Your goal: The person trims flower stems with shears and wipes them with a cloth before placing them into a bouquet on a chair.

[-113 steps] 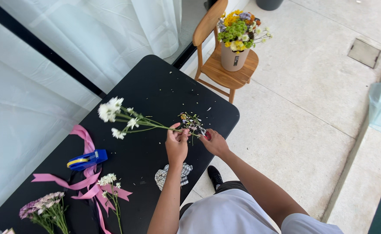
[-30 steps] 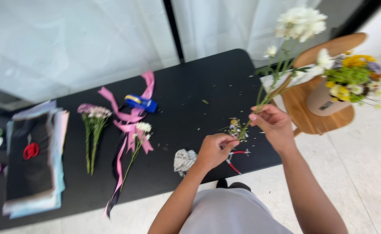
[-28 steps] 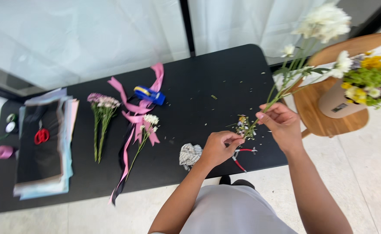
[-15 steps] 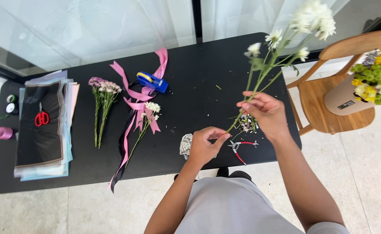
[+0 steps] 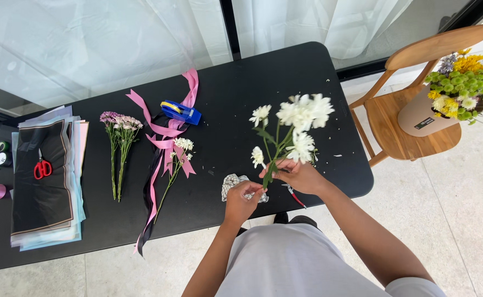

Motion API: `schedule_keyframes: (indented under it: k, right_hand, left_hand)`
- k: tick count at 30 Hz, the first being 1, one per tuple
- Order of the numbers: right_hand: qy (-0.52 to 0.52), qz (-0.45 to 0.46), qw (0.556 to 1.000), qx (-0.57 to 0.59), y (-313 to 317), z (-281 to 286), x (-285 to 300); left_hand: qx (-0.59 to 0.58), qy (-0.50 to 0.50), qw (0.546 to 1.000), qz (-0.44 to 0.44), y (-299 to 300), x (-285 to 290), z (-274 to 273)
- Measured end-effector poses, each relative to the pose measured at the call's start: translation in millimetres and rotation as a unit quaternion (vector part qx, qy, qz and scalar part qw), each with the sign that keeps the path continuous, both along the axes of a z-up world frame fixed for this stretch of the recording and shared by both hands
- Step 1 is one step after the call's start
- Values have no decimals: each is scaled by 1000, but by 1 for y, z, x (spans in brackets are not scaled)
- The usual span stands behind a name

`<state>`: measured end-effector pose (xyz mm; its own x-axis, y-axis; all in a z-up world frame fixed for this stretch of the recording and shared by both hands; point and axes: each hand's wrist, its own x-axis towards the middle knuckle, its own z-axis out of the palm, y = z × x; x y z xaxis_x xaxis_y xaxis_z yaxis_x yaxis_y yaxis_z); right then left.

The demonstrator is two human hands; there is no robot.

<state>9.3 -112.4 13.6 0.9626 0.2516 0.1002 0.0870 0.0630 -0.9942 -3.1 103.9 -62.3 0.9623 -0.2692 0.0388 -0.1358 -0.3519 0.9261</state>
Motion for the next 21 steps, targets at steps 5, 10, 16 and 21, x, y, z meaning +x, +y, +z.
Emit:
schedule_keyframes:
  k: [5,10,16,21]
  right_hand:
    - [155,138,978,19,-12,-59,4]
    - [123,144,963,193,-32,-148,7]
    - [56,59,996,-33,25,-16,22]
    - [105,40,993,20,32,-11,36]
  left_hand:
    - [32,-9,999,14,6,-14,-29]
    - [5,-77,997,14,14,-18,-31]
    - [-47,-25,998,36,14,-21,12]
    - [-39,-30,996,69,22,-23,18]
